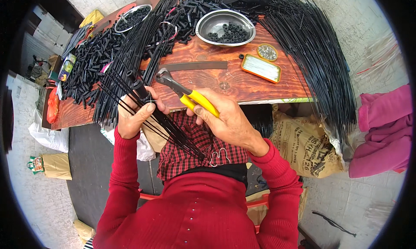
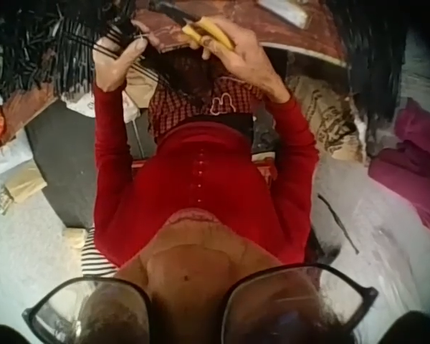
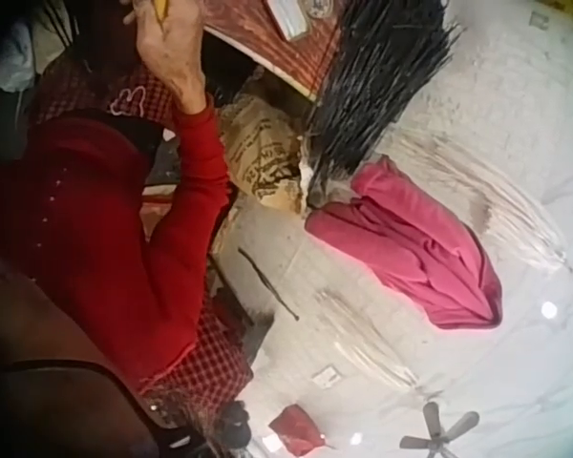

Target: Assembling bundles of black cables by attaching plastic components and trimming excess with pliers.

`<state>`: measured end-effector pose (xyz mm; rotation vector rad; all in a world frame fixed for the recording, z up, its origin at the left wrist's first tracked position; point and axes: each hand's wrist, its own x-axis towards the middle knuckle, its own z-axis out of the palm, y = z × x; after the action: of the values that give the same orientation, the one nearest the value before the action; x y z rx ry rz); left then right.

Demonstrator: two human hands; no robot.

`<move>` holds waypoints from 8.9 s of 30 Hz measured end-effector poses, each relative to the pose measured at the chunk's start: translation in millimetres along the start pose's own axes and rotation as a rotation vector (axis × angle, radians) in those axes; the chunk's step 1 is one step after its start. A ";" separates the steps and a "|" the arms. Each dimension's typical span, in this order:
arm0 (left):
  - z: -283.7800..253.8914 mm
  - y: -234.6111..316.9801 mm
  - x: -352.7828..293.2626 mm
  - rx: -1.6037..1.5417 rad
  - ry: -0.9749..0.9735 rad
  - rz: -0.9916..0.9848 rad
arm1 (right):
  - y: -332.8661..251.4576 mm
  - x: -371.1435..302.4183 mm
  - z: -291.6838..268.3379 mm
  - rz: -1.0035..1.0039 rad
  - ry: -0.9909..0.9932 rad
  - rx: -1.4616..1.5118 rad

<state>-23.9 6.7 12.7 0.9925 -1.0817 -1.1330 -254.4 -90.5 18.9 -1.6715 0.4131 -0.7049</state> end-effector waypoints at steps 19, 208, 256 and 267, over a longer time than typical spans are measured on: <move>8.8 -3.5 8.7 -0.023 -0.017 0.066 | -15.8 3.7 -32.7 -0.299 -0.166 -0.717; 6.8 -32.2 16.7 -0.004 0.003 0.101 | -34.0 -8.2 -38.0 0.327 -0.322 -0.342; 0.5 -30.3 34.9 -0.011 -0.095 0.042 | -16.9 -7.0 -37.5 0.459 -0.328 -0.055; 3.4 -42.4 34.3 -0.039 -0.036 0.069 | 23.1 -13.5 -108.5 0.339 0.274 -0.470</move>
<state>-32.2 -33.9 -22.8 0.9002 -1.1108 -1.1155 -332.6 -169.0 4.5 -1.8762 1.0990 -0.6109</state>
